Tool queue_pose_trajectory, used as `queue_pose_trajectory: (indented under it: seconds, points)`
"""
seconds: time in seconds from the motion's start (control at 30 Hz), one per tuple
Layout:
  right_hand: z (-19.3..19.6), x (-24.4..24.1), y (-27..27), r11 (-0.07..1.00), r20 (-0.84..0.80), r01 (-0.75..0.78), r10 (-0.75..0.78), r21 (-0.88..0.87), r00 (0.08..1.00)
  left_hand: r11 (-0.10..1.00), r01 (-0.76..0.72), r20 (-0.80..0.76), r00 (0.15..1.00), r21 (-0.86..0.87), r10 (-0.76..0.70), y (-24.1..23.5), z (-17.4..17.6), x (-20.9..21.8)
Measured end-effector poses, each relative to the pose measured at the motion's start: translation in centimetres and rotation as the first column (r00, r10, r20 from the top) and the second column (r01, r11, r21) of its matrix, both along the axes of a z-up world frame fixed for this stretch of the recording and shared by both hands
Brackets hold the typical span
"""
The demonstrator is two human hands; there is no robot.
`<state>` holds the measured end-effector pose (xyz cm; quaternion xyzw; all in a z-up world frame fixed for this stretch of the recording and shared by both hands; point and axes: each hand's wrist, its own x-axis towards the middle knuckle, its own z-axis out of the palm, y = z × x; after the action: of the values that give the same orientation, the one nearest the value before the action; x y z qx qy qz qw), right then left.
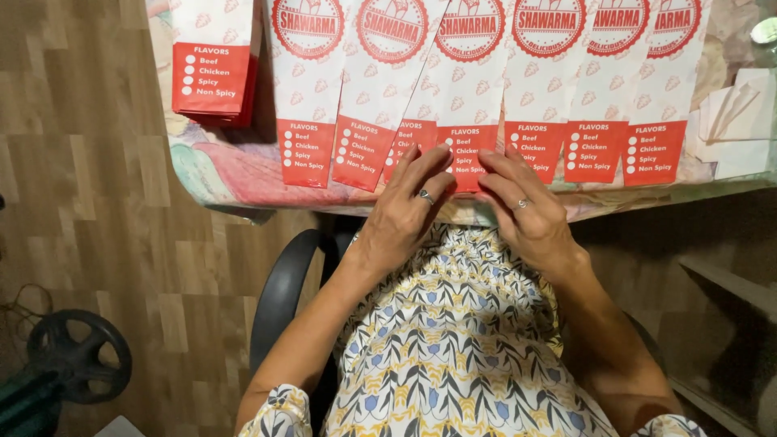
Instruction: Applying glue to the edges of paper shawarma bags and folding them to complete the assembly.
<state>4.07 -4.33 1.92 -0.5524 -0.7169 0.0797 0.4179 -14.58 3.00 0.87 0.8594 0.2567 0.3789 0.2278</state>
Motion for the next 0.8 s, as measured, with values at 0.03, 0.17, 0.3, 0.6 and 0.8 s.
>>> queue_pose_trajectory:
  seconds: [0.03, 0.17, 0.3, 0.6, 0.8]
  points:
    - [-0.1, 0.1, 0.0, 1.0, -0.002, 0.004, -0.004, 0.012, 1.0, 1.0, -0.001, -0.001, 1.0, 0.026, 0.001, 0.2, 0.0, -0.1]
    - [-0.1, 0.3, -0.1, 0.999, 0.0, 0.003, -0.003, 0.032, 1.0, 0.997, 0.008, 0.012, 1.0, 0.074, -0.009, 0.4, -0.7, -0.3]
    - [-0.6, 0.6, -0.3, 0.999, 0.001, -0.012, 0.012, 0.034, 1.0, 0.994, 0.014, -0.003, 1.0, 0.104, -0.014, 0.4, -0.6, -0.4]
    - [-0.1, -0.1, -0.1, 0.999, -0.082, 0.045, -0.048, -0.03, 0.996, 0.997, -0.069, 0.0, 0.998, -0.022, 0.069, -0.4, -0.6, 1.0]
    - [0.9, -0.8, 0.4, 0.993, -0.16, 0.1, -0.108, -0.059, 0.981, 0.966, -0.134, -0.065, 0.99, -0.219, 0.122, -0.6, -0.7, 1.8]
